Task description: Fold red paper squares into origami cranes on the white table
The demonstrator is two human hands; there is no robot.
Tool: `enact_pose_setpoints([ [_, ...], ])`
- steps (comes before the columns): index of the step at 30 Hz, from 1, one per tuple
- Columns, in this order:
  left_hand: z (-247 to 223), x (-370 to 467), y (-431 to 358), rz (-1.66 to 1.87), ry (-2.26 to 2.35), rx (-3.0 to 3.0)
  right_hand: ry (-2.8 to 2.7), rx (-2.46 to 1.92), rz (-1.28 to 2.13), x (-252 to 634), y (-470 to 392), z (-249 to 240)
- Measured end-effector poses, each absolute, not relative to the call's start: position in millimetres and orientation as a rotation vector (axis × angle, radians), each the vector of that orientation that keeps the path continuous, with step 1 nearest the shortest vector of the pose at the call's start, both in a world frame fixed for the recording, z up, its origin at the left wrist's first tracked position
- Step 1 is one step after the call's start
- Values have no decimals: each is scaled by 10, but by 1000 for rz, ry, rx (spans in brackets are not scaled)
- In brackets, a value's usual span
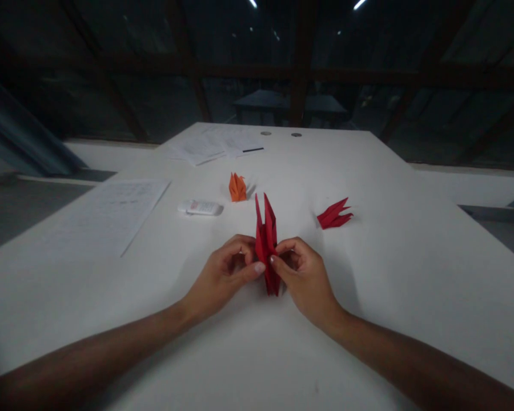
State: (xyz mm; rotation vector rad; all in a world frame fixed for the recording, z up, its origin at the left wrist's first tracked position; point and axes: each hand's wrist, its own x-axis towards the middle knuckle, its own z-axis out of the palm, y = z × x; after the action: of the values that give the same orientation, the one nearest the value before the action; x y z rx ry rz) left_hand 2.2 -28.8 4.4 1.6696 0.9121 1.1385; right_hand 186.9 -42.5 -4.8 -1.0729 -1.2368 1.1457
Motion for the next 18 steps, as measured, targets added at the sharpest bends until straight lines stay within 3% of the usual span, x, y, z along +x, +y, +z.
enact_pose_setpoints([
  [18, 67, -3, -279, 1044, 840, 1486, -1192, -918, 1380, 1878, -457, -112],
])
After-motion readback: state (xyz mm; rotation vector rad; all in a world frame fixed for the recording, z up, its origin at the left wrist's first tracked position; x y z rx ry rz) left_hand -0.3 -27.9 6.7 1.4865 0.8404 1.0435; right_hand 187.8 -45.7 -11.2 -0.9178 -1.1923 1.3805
